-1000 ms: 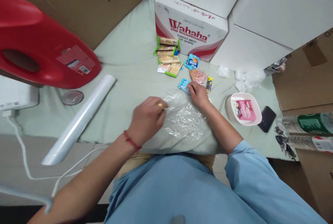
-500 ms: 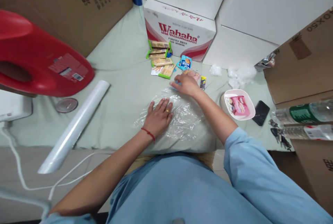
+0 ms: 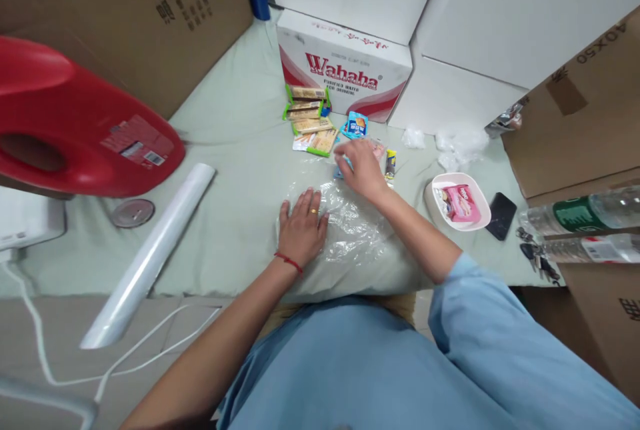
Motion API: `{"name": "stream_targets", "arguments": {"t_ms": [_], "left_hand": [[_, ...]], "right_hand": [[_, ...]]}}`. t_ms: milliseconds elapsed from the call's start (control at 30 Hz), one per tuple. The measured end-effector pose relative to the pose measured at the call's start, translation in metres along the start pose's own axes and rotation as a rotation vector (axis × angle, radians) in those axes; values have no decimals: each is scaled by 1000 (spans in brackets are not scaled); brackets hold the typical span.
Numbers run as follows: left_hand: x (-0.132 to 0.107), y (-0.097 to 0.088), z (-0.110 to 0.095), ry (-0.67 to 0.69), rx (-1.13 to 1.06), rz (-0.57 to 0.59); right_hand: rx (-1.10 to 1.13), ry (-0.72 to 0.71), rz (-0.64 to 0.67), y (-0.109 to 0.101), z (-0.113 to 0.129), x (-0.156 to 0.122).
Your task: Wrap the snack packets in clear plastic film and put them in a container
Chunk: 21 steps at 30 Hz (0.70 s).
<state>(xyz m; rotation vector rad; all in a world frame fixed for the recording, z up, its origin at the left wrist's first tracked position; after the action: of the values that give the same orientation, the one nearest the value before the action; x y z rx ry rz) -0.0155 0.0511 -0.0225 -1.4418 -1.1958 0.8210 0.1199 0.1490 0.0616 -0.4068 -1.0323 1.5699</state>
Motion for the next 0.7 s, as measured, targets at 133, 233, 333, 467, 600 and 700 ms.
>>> {"name": "stream_targets", "arguments": {"t_ms": [133, 233, 333, 467, 600, 700], "left_hand": [[2, -1, 9, -76, -35, -7], [4, -1, 11, -97, -45, -5], [7, -2, 18, -114, -99, 2], [14, 0, 37, -85, -239, 95], [13, -7, 39, 71, -109, 153], [4, -11, 36, 84, 9, 149]], "right_hand": [[100, -268, 332, 32, 42, -128], [58, -231, 560, 47, 36, -215], [69, -178, 574, 33, 22, -265], [140, -148, 481, 3, 7, -287], [350, -150, 427, -19, -1, -273], [520, -146, 329, -40, -4, -249]]}}
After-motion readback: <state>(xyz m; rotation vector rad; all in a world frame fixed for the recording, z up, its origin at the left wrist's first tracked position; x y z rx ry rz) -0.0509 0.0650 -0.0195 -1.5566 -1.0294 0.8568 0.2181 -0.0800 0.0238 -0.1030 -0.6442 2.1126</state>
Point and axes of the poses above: each hand's wrist, its own x-axis towards the middle knuckle, its own y-axis out of the palm, z = x × y, the point moved 9 cm from there along x, towards the middle knuckle, and after that the axes turned 11 degrees about x, right-handed, at the moved point
